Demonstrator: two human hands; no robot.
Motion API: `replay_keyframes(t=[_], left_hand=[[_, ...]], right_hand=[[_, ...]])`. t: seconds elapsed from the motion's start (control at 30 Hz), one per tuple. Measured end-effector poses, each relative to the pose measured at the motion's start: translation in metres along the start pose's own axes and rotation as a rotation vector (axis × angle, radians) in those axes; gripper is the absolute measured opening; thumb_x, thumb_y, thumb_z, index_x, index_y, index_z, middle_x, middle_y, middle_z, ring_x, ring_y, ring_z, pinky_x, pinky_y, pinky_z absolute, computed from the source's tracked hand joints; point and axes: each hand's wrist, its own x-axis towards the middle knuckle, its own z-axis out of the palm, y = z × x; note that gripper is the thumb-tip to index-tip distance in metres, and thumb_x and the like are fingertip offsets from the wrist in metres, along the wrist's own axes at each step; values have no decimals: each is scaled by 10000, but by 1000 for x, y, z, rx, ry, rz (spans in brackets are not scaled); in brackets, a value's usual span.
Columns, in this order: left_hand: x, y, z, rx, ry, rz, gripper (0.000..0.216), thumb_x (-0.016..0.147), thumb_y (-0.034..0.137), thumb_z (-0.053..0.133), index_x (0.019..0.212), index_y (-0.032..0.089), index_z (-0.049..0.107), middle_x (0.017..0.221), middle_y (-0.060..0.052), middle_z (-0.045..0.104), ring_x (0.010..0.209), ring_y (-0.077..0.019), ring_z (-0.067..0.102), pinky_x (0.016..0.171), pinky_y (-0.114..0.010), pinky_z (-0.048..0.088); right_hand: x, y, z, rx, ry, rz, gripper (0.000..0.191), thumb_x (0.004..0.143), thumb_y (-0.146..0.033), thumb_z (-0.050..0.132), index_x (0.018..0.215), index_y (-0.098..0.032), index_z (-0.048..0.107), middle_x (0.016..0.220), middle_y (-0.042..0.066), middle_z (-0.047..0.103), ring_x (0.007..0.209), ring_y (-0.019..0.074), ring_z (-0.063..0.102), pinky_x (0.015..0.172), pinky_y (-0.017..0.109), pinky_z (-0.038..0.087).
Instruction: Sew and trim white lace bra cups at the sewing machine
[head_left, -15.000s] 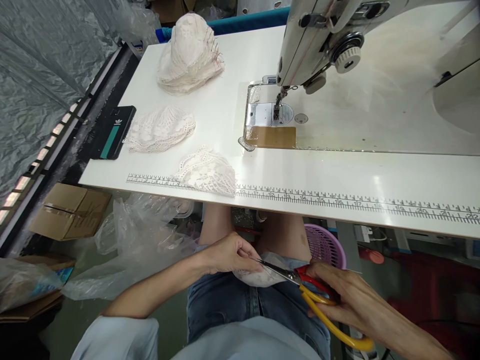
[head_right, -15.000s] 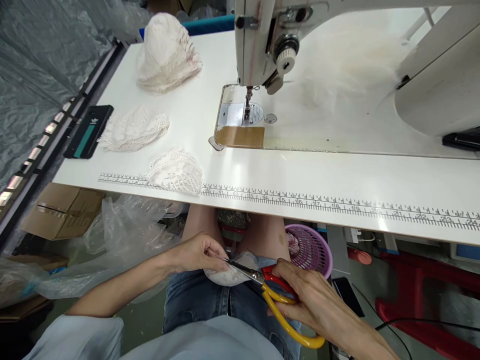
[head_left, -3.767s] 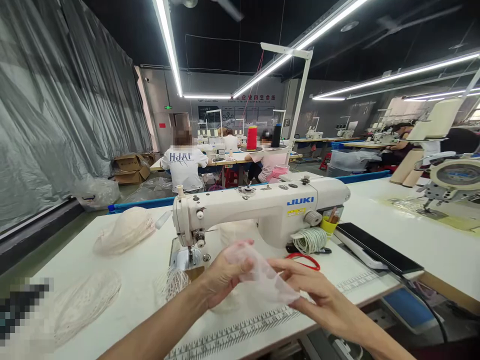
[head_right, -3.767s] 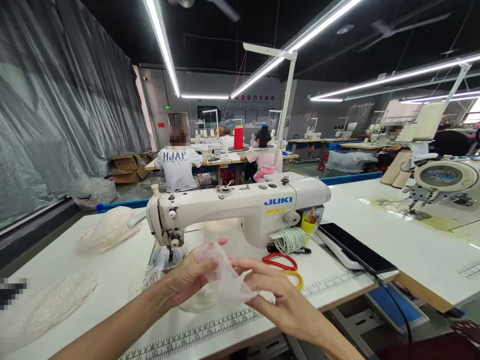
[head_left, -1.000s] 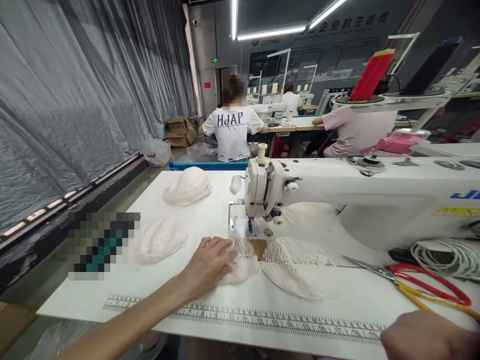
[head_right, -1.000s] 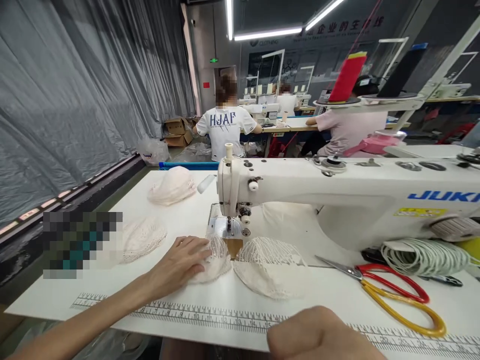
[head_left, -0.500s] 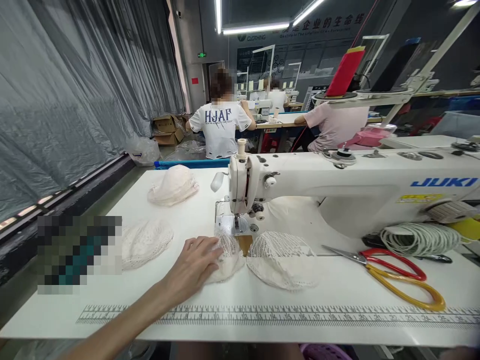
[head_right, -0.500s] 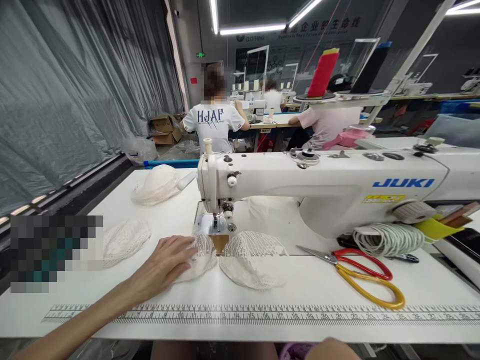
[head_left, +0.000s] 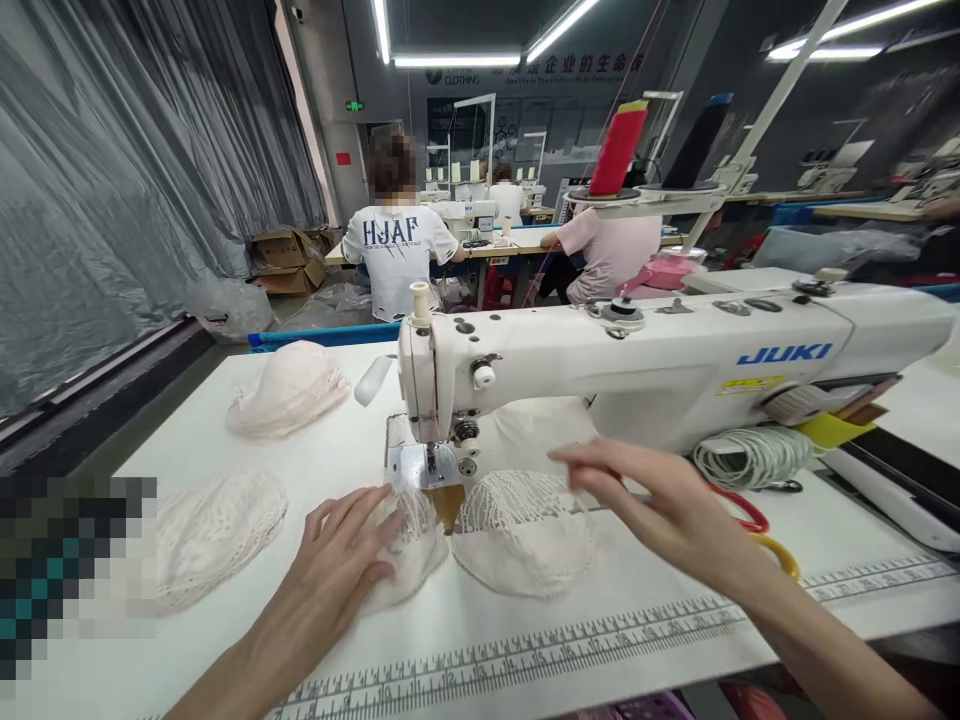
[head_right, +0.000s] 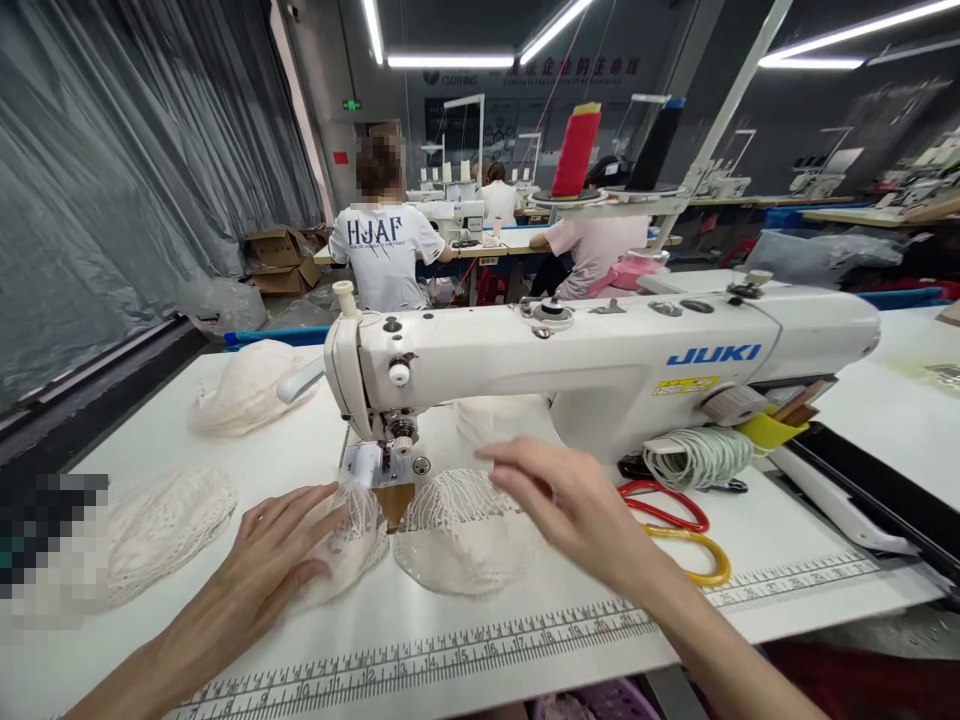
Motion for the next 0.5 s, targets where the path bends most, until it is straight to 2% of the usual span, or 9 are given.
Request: replay_keyframes(t=[0.03,0.13,0.2,0.23,0.27,0.33,0.37,0.43,0.5], left_hand=[[2,3,1,12,45,16,404,904,129,405,1292,237,425,1320,-106,472,1216,-253,411,914,-413,370],[8,20,5,-13,139,72,403,881,83,430,1261,214,462,1288,-119,502,1214,-265,414,923,-422,358],[10,34,9,-108,189,120,374,882,95,437,1237,200,492,1256,-129,527,1198,-270,426,929,-430,361],[10,42,10,-193,205,147,355,888,125,441,1229,202,502,1234,-130,542,1179,-269,441,927,-428,371],[12,50,11,-312,198,173,339,893,168,450,1223,212,512,1207,-125,559,1149,-266,467,919,-421,390],[20,68,10,-656,58,135,332,893,268,474,1220,234,522,1168,-116,579,1059,-247,533,884,-390,443],[28,78,8,-877,-58,56,352,882,317,496,1223,232,519,1149,-117,586,1005,-235,566,855,-374,471],[49,98,5,-1355,-321,-298,437,869,388,512,1248,173,483,1130,-149,584,929,-217,612,800,-351,512],[74,115,5,-1729,-415,-616,518,848,462,522,1222,108,467,1129,-182,569,935,-218,619,821,-368,509]], right_hand=[[19,12,6,-53,-60,12,304,934,-375,385,1025,-206,621,914,59,655,675,150,604,631,263,463],[56,48,30,-280,-57,76,234,857,-347,516,1015,-205,615,1025,73,617,639,149,590,526,245,397],[65,64,44,-320,-33,88,145,847,-281,510,862,-211,636,918,46,632,618,154,584,474,228,330],[67,67,47,-323,-12,93,160,854,-251,486,803,-208,631,865,39,633,610,157,581,461,224,303],[66,68,48,-327,18,99,195,867,-230,452,773,-203,621,833,37,633,608,159,579,455,224,286],[58,62,42,-327,89,119,237,899,-226,390,811,-195,607,860,52,637,635,164,583,463,230,286],[50,55,36,-323,123,115,245,914,-241,368,850,-192,600,889,61,637,658,165,586,475,233,298],[27,34,22,-304,156,39,254,935,-263,342,898,-191,583,901,62,637,678,153,587,501,231,322],[-6,8,9,-273,133,-166,251,939,-209,326,905,-193,574,849,48,637,631,130,570,509,228,327]])
